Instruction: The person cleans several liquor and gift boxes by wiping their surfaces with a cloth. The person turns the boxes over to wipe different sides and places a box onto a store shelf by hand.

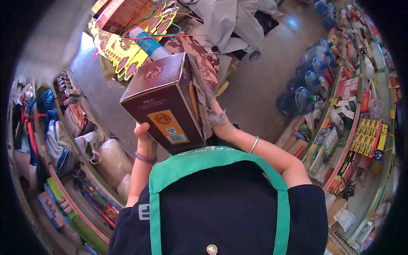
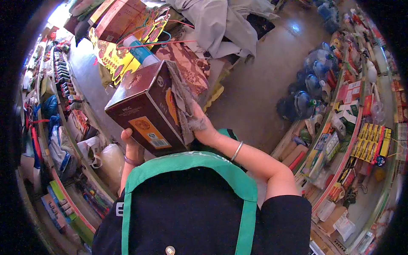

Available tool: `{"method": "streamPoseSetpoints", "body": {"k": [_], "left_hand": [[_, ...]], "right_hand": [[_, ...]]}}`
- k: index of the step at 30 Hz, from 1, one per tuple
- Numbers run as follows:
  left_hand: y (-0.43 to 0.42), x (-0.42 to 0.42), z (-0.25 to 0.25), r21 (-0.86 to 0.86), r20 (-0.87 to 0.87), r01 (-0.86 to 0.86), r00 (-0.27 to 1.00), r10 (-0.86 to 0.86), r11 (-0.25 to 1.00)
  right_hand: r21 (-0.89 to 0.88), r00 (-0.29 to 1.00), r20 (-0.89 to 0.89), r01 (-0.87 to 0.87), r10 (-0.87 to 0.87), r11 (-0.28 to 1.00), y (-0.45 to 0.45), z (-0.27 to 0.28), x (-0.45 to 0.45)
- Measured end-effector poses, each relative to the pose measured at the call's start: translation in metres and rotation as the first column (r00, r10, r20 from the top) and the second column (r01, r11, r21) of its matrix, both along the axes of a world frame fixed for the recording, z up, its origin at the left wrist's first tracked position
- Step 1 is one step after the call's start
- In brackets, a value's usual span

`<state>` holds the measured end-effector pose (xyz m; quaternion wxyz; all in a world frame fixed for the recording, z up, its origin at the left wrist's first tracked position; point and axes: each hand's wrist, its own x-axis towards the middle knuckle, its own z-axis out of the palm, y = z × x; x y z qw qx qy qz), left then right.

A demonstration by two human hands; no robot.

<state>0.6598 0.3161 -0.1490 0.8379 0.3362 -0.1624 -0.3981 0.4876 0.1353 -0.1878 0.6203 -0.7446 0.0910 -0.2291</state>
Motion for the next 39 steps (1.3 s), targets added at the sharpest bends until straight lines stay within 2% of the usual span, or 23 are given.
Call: {"method": "streamPoseSetpoints", "body": {"k": [1,2,3,4,6,7,9,12,14,16,17,18,19,21,24,27,28,31,34,36,38,39], "left_hand": [[-0.001,0.001,0.002,-0.001,0.009,0.007,1.000,-0.007,1.000],[-0.003,0.002,0.003,-0.002,0.023,0.015,1.000,-0.015,1.000],[-0.005,0.002,0.004,-0.004,0.028,0.018,0.999,-0.018,1.000],[-0.006,0.001,0.004,-0.005,0.032,0.020,0.999,-0.020,1.000],[-0.006,0.001,0.005,-0.001,0.037,0.029,0.999,-0.029,1.000],[-0.007,0.001,0.005,-0.001,0.037,0.031,0.999,-0.031,1.000],[-0.008,0.000,0.002,0.006,0.035,0.036,0.999,-0.036,0.999],[-0.004,0.001,-0.002,0.019,0.020,0.019,1.000,-0.019,1.000],[0.001,0.004,-0.007,0.032,0.015,-0.008,1.000,0.008,0.999],[0.002,0.008,-0.012,0.042,0.014,-0.024,1.000,0.023,0.999],[0.001,0.010,-0.014,0.045,0.018,-0.023,1.000,0.022,0.999],[0.000,0.011,-0.014,0.045,0.024,-0.021,1.000,0.020,0.999],[-0.002,0.010,-0.014,0.047,0.028,-0.017,0.999,0.015,0.999],[-0.005,0.007,-0.007,0.025,0.061,0.000,0.998,-0.002,1.000],[-0.018,0.003,0.004,-0.010,0.091,0.018,0.996,-0.017,1.000],[-0.020,-0.002,0.007,-0.017,0.075,-0.002,0.997,0.003,1.000],[-0.021,-0.004,0.006,-0.018,0.069,-0.015,0.997,0.016,1.000],[-0.009,0.003,-0.012,0.002,0.027,-0.036,0.999,0.036,0.999],[0.000,0.005,-0.022,0.041,-0.014,-0.035,0.999,0.036,0.999],[-0.006,0.004,-0.015,0.038,-0.036,-0.029,0.999,0.030,0.999],[-0.011,-0.001,-0.001,0.022,-0.073,-0.025,0.997,0.027,0.999],[-0.008,0.000,-0.007,0.011,-0.076,-0.017,0.997,0.018,1.000]], "right_hand": [[0.046,1.000,-0.013,-0.013,0.014,0.999,-0.005,0.004,0.002],[0.352,0.982,0.184,-0.025,-0.043,0.936,0.001,0.044,0.021],[0.131,0.959,0.265,0.070,-0.103,0.989,-0.007,0.056,0.038],[-0.085,0.924,0.356,0.183,-0.142,0.979,-0.023,0.064,0.058],[0.044,0.907,0.289,0.307,-0.307,0.951,-0.043,0.082,0.089],[0.206,0.927,0.242,0.240,-0.287,0.949,-0.058,0.086,0.100],[0.510,0.961,0.163,0.112,-0.224,0.853,-0.081,0.091,0.113],[0.478,0.887,0.005,0.403,-0.461,0.781,-0.092,0.094,0.087],[0.639,0.949,0.108,0.162,-0.296,0.752,-0.084,0.076,0.045],[0.518,0.986,0.095,0.070,-0.138,0.852,-0.039,0.029,0.007],[0.295,0.994,0.080,0.044,-0.071,0.954,-0.011,0.015,0.005],[0.057,0.997,0.070,0.023,-0.027,0.998,0.017,0.002,0.004],[0.159,0.996,0.037,0.069,-0.076,0.985,0.016,0.001,0.005],[0.082,0.996,0.088,0.010,-0.017,0.997,0.003,0.030,0.020],[-0.129,0.973,0.208,0.133,-0.104,0.983,-0.007,0.095,0.048],[-0.173,0.974,0.212,0.123,-0.086,0.977,0.002,0.085,0.041],[-0.228,0.972,0.234,0.086,-0.031,0.970,0.007,0.065,0.028],[-0.191,0.995,0.055,-0.069,0.081,0.979,0.020,0.008,-0.016],[0.036,0.996,-0.084,-0.029,0.032,0.999,0.015,-0.006,-0.017],[-0.269,0.994,0.065,0.097,-0.082,0.958,0.007,-0.003,0.009],[-0.350,0.977,0.171,0.179,-0.125,0.920,0.000,0.017,0.039],[-0.289,0.973,0.191,0.181,-0.129,0.940,-0.003,0.056,0.052]]}}
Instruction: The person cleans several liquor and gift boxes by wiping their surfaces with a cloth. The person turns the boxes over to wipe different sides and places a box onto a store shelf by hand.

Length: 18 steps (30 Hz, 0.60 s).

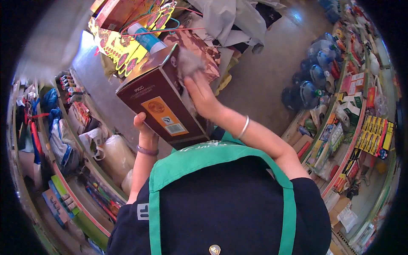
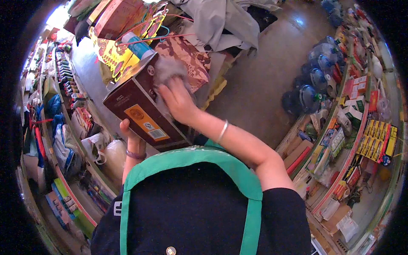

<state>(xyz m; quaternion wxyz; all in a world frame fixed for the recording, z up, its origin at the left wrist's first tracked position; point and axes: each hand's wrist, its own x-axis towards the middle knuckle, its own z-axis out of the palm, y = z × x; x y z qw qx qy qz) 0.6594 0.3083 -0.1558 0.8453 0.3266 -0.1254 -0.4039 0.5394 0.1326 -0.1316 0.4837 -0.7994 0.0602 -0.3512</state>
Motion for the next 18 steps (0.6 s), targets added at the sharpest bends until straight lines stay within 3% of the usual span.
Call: {"method": "streamPoseSetpoints", "body": {"k": [3,7,10,13,16,17,18], "left_hand": [[0.000,-0.002,0.001,0.012,0.019,-0.048,0.999,0.047,0.999],[-0.002,-0.008,0.002,-0.012,0.048,-0.081,0.996,0.082,0.997],[0.013,-0.001,-0.011,0.016,0.035,-0.093,0.995,0.092,0.996],[0.010,-0.001,-0.011,-0.035,-0.015,-0.017,1.000,0.016,0.999],[0.001,-0.003,-0.006,0.031,-0.034,-0.040,0.999,0.041,0.999],[0.000,-0.005,0.000,0.070,-0.044,-0.063,0.997,0.067,0.996],[-0.001,-0.004,0.004,0.072,-0.027,-0.073,0.997,0.075,0.995]], "right_hand": [[0.124,0.981,0.183,-0.090,0.066,0.988,0.000,0.053,0.021],[0.159,0.984,-0.013,-0.173,0.177,0.972,0.028,-0.001,-0.040],[0.420,0.955,-0.280,0.027,0.101,0.907,0.028,-0.067,-0.059],[0.797,0.944,-0.273,0.115,0.185,0.592,0.018,-0.078,-0.043],[0.987,0.921,-0.148,0.115,0.360,0.110,0.009,-0.099,-0.028],[0.947,0.871,-0.310,0.320,0.381,0.038,0.014,-0.039,-0.033],[0.882,0.855,-0.384,0.228,0.349,0.414,0.019,-0.040,-0.045]]}}
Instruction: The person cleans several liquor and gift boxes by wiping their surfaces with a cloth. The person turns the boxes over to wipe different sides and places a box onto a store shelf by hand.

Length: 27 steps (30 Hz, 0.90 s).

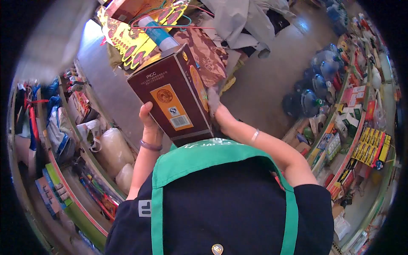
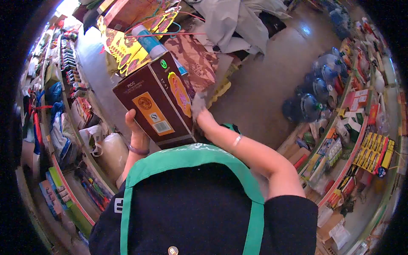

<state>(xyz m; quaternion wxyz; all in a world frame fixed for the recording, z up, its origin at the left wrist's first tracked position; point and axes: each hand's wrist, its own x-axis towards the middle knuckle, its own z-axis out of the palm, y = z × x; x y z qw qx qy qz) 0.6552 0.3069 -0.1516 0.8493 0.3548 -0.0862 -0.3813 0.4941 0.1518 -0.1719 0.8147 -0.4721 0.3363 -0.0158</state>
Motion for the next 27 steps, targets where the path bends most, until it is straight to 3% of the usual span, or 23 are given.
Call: {"method": "streamPoseSetpoints", "body": {"k": [1,2,3,5,6,10,12,15,18,21,22,23,24,25,26,27], "left_hand": [[-0.003,0.001,0.004,-0.003,0.016,-0.008,1.000,0.008,1.000],[-0.004,0.000,0.007,-0.002,0.023,-0.021,1.000,0.021,1.000],[-0.006,0.001,0.011,-0.031,-0.015,-0.017,1.000,0.016,0.999],[-0.007,0.002,0.011,-0.005,-0.052,-0.005,0.999,0.005,1.000],[-0.007,0.002,0.015,0.009,-0.068,0.000,0.998,0.001,1.000],[-0.018,-0.004,0.033,-0.025,-0.072,0.020,0.997,-0.022,0.999],[-0.022,-0.004,0.030,-0.088,-0.082,0.050,0.995,-0.057,0.995],[-0.030,-0.009,0.043,-0.115,-0.073,0.034,0.996,-0.043,0.993],[-0.024,-0.006,0.031,-0.133,-0.060,0.026,0.998,-0.034,0.991],[-0.021,-0.001,0.032,-0.088,-0.065,0.033,0.997,-0.039,0.996],[-0.021,0.000,0.033,-0.084,-0.042,0.036,0.998,-0.040,0.996],[-0.022,0.002,0.034,-0.079,-0.017,0.040,0.999,-0.041,0.996],[-0.024,0.002,0.036,-0.074,0.009,0.046,0.999,-0.045,0.996],[-0.027,-0.001,0.042,-0.098,0.009,0.036,0.999,-0.035,0.995],[-0.030,-0.002,0.044,-0.111,0.020,0.047,0.999,-0.045,0.993],[-0.034,-0.002,0.045,-0.123,0.033,0.064,0.998,-0.061,0.990]], "right_hand": [[-0.372,0.991,0.053,-0.094,0.122,0.924,0.001,-0.003,-0.013],[-0.689,0.966,0.052,-0.150,0.255,0.709,0.003,-0.004,-0.023],[-0.618,0.953,-0.025,-0.251,0.301,0.745,0.003,0.017,-0.027],[-0.775,0.937,0.106,-0.132,0.333,0.619,0.013,0.019,-0.029],[-0.758,0.950,0.223,0.027,0.220,0.651,0.021,0.047,-0.024],[-0.975,0.905,0.214,0.178,0.368,0.130,-0.003,0.089,0.010],[-0.964,0.926,0.141,0.209,0.351,-0.165,-0.010,0.116,0.034],[-0.899,0.939,0.006,0.156,0.344,-0.409,-0.014,0.124,0.055],[-0.907,0.918,0.052,0.208,0.392,-0.366,-0.011,0.119,0.041],[-0.953,0.851,0.161,0.265,0.499,-0.144,-0.046,0.094,0.011],[-0.945,0.844,0.299,0.325,0.446,0.018,-0.063,0.104,0.013],[-0.943,0.919,0.321,0.289,0.227,0.163,-0.073,0.121,0.012],[-0.880,0.934,0.343,0.283,0.100,0.382,-0.078,0.149,0.010],[-0.704,0.873,0.487,0.377,0.023,0.602,-0.080,0.166,0.012],[-0.590,0.822,0.567,0.363,0.050,0.722,-0.071,0.188,0.011],[-0.602,0.834,0.544,0.312,0.091,0.735,-0.061,0.202,0.012]]}}
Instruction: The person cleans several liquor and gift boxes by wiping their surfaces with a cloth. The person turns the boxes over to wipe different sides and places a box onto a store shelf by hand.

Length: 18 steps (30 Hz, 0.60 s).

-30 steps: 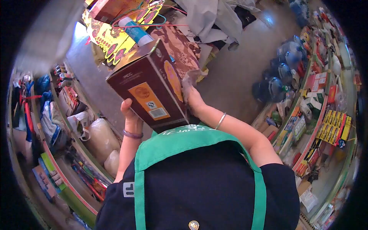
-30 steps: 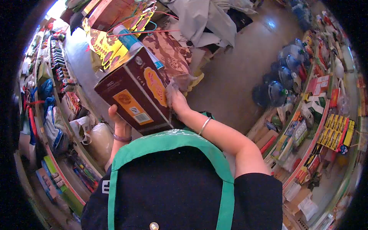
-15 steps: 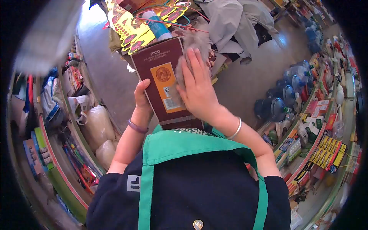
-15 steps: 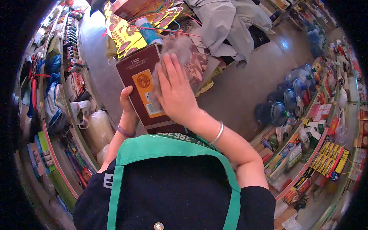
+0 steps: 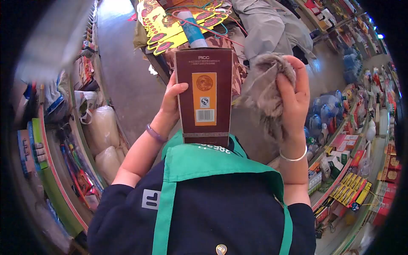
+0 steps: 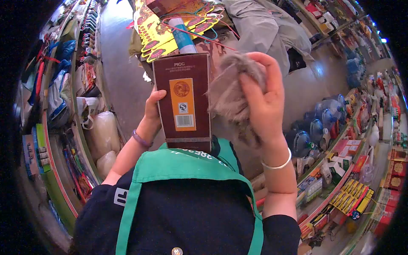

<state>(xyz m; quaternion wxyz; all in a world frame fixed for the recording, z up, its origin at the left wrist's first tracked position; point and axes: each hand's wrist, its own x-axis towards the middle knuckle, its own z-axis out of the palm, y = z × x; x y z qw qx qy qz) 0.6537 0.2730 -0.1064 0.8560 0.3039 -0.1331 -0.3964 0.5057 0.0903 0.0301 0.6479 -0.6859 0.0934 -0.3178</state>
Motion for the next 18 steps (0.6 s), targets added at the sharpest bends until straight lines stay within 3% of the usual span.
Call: {"method": "streamPoseSetpoints", "body": {"k": [1,2,3,5,6,8,10,12,13,15,17,18], "left_hand": [[-0.004,0.002,0.001,-0.015,0.013,0.018,1.000,-0.018,1.000],[-0.006,0.004,-0.001,-0.078,0.036,0.066,0.997,-0.063,0.995],[-0.008,0.003,-0.002,-0.084,0.031,0.040,0.999,-0.038,0.996],[-0.011,0.001,-0.005,-0.096,0.021,-0.017,1.000,0.019,0.995],[-0.008,0.005,-0.012,-0.081,0.008,0.024,1.000,-0.024,0.996],[-0.015,0.018,-0.021,-0.006,0.224,0.043,0.974,-0.040,0.999],[-0.019,0.009,-0.023,0.047,0.121,-0.107,0.988,0.101,0.993],[-0.011,0.012,-0.020,-0.054,0.072,0.007,0.997,-0.003,0.999],[-0.007,0.012,-0.018,-0.107,0.051,0.061,0.997,-0.056,0.992],[-0.006,0.010,-0.006,-0.031,0.038,0.031,0.999,-0.030,0.999],[-0.006,0.012,-0.003,0.062,-0.015,0.029,1.000,-0.028,0.998],[-0.009,0.012,-0.004,0.077,-0.042,0.009,0.999,-0.006,0.997]], "right_hand": [[-0.005,0.999,-0.028,-0.045,0.045,0.999,0.009,0.007,0.003],[-0.484,1.000,0.012,-0.001,0.008,0.875,0.012,-0.002,0.015],[-0.843,0.998,0.062,0.056,-0.006,0.535,0.016,-0.017,0.029],[-0.970,0.995,-0.086,-0.094,0.047,0.226,0.038,-0.060,0.040],[-0.978,0.999,-0.033,-0.033,0.004,0.207,0.037,-0.059,0.052],[-0.980,0.994,0.064,0.080,-0.094,0.181,0.031,-0.062,0.076],[-0.968,0.999,-0.039,-0.039,0.007,0.248,0.044,-0.065,0.066],[-0.943,0.990,-0.089,-0.120,0.111,0.312,0.055,-0.075,0.047],[-0.941,0.979,-0.097,-0.149,0.180,0.303,0.051,-0.093,0.034],[-0.959,0.960,-0.140,-0.193,0.242,0.209,0.049,-0.091,0.031],[-0.964,0.954,-0.088,-0.154,0.288,0.216,0.034,-0.076,0.057],[-0.949,0.975,-0.014,-0.083,0.222,0.304,0.036,-0.069,0.065]]}}
